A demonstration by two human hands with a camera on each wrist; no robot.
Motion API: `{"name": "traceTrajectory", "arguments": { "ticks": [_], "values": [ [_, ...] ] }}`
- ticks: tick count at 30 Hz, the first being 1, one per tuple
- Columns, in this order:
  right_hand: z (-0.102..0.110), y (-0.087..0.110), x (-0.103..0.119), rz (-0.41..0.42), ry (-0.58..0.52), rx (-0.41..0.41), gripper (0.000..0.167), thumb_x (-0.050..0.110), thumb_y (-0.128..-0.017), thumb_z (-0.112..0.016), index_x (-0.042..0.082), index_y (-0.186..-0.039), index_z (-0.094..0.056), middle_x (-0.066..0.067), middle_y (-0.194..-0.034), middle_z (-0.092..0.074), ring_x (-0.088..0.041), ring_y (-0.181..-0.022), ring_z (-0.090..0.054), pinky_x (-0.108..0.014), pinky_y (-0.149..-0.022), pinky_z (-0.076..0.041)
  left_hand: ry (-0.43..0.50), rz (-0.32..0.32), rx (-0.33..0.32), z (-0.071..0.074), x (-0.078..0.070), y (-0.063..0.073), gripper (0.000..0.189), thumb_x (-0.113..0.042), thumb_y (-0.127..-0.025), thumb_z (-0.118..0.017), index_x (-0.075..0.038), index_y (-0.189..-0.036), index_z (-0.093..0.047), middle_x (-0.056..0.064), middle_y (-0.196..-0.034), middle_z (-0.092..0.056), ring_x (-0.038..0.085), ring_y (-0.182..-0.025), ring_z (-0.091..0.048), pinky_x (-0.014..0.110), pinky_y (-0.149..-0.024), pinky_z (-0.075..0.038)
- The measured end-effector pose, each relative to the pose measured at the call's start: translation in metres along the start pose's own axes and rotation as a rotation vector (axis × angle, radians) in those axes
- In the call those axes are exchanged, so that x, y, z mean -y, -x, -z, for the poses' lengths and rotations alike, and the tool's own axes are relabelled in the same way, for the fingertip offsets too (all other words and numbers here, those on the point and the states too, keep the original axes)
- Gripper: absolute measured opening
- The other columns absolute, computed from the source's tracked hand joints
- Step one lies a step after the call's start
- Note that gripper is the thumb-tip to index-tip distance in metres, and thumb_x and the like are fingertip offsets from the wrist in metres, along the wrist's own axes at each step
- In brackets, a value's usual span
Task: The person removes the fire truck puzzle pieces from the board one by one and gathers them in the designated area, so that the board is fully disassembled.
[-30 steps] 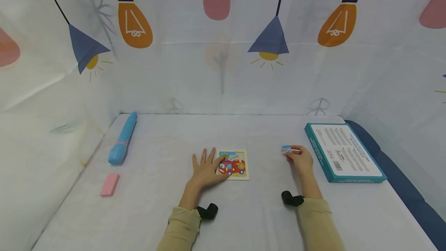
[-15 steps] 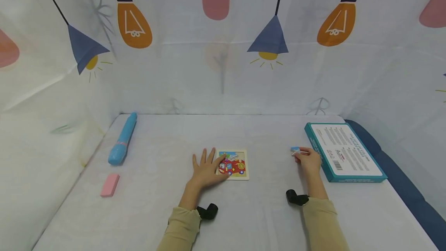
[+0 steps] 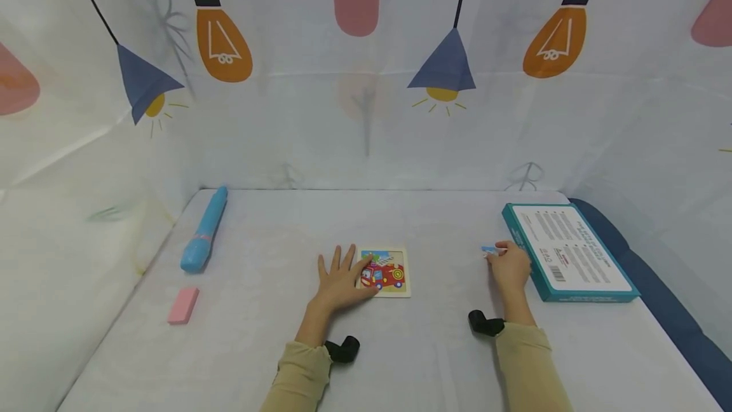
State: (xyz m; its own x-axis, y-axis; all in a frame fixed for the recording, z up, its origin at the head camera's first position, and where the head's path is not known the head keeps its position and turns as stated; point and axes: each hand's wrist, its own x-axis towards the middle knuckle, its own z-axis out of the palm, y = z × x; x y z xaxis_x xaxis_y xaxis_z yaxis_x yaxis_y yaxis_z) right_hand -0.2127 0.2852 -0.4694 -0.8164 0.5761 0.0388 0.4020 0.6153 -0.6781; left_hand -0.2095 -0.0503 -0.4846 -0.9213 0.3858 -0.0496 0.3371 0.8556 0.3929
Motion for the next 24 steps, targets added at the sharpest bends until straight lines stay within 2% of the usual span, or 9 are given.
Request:
{"name": "traceTrajectory", "arguments": {
  "ticks": [5, 9, 12, 20, 24],
  "values": [
    [-0.001, 0.005, 0.012, 0.001, -0.097, 0.004, 0.03, 0.009, -0.088, -0.059, -0.003, -0.115, -0.056, -0.021, -0.098, -0.054, -0.033, -0.087, -0.048, -0.036, -0.068, -0.039, 0.006, 0.001, -0.001, 0.0, 0.0, -0.001, 0.078, -0.059, -0.078, -0.057, -0.023, -0.143, -0.035, 0.012, -0.153, -0.019, 0.039, -0.139, -0.006, 0.065, -0.103, 0.005],
    [-0.006, 0.013, 0.024, -0.013, -0.171, 0.054, 0.032, 0.013, -0.09, -0.056, -0.001, -0.119, -0.053, -0.021, -0.108, -0.054, -0.034, -0.094, -0.05, -0.041, -0.077, -0.045, 0.008, 0.008, -0.007, 0.0, 0.0, -0.001, 0.079, -0.059, -0.078, -0.057, -0.021, -0.144, -0.034, 0.011, -0.153, -0.019, 0.038, -0.14, -0.006, 0.065, -0.103, 0.004],
    [-0.011, 0.019, 0.033, -0.003, -0.2, 0.074, 0.032, 0.013, -0.09, -0.057, -0.001, -0.118, -0.053, -0.022, -0.109, -0.054, -0.036, -0.096, -0.053, -0.044, -0.082, -0.045, 0.005, 0.009, -0.008, 0.0, 0.0, -0.001, 0.079, -0.059, -0.078, -0.057, -0.021, -0.144, -0.034, 0.011, -0.153, -0.02, 0.038, -0.14, -0.007, 0.065, -0.103, 0.004],
    [-0.03, 0.036, 0.052, 0.063, -0.256, 0.12, 0.031, 0.012, -0.087, -0.06, 0.001, -0.115, -0.057, -0.021, -0.106, -0.059, -0.034, -0.093, -0.058, -0.041, -0.078, -0.047, -0.007, 0.003, -0.005, 0.0, 0.001, -0.001, 0.074, -0.058, -0.079, -0.057, -0.024, -0.142, -0.038, 0.012, -0.153, -0.02, 0.039, -0.139, -0.007, 0.066, -0.103, 0.003],
    [-0.041, 0.043, 0.059, 0.094, -0.271, 0.149, 0.031, 0.011, -0.085, -0.062, 0.001, -0.113, -0.059, -0.02, -0.103, -0.061, -0.032, -0.09, -0.06, -0.036, -0.073, -0.048, -0.01, 0.003, -0.004, 0.0, 0.001, -0.001, 0.074, -0.058, -0.079, -0.057, -0.024, -0.141, -0.039, 0.011, -0.153, -0.019, 0.039, -0.14, -0.007, 0.066, -0.103, 0.003]
  ]
}}
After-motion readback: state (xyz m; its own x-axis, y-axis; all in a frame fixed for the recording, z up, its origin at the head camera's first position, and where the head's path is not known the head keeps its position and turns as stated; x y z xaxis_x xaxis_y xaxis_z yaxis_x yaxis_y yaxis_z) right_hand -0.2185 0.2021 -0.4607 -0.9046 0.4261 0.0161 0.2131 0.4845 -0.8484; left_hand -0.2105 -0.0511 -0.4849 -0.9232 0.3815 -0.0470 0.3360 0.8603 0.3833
